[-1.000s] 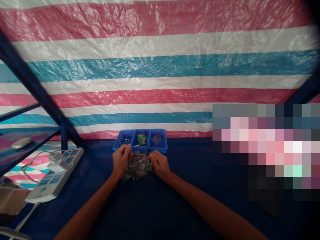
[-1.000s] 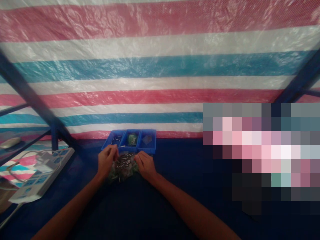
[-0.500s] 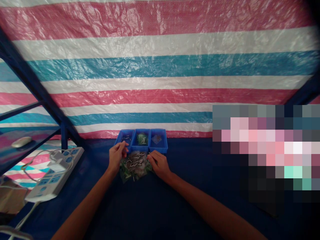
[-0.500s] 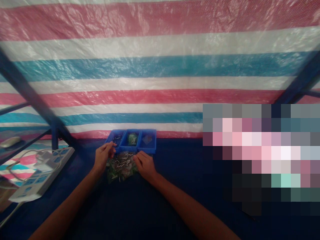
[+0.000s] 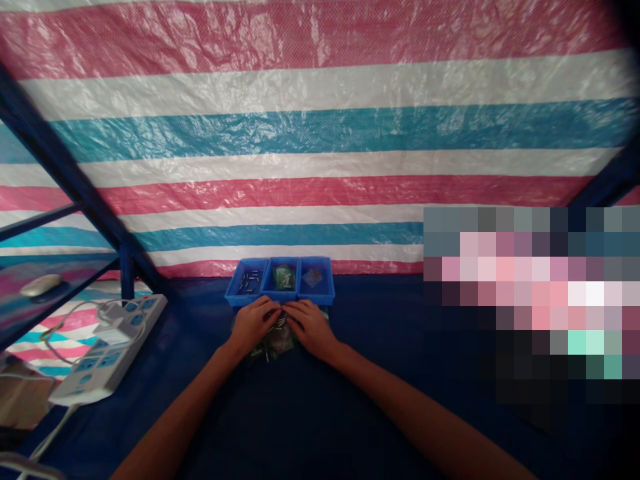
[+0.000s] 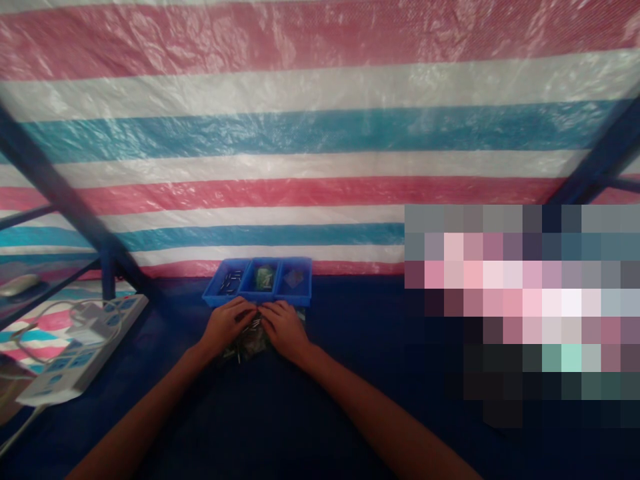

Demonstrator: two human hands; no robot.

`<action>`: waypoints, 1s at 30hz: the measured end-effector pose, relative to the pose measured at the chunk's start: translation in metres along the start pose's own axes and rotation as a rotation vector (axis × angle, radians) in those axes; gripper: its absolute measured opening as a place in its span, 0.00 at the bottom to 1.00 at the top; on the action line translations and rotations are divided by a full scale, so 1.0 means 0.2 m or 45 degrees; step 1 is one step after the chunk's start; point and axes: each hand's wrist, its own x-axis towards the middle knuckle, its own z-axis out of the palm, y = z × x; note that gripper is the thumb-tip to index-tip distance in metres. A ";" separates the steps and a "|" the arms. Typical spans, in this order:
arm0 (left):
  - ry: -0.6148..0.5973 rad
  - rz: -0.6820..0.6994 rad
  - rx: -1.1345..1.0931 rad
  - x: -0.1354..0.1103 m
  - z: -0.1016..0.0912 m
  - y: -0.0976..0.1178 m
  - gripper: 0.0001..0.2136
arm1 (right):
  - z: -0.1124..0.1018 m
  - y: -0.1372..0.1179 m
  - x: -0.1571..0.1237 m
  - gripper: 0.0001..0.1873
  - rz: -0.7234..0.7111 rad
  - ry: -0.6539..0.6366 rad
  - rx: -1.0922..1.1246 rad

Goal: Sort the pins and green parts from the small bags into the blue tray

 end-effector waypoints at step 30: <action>0.090 -0.069 0.002 0.00 0.01 -0.02 0.09 | 0.02 0.02 0.02 0.05 0.142 0.015 -0.244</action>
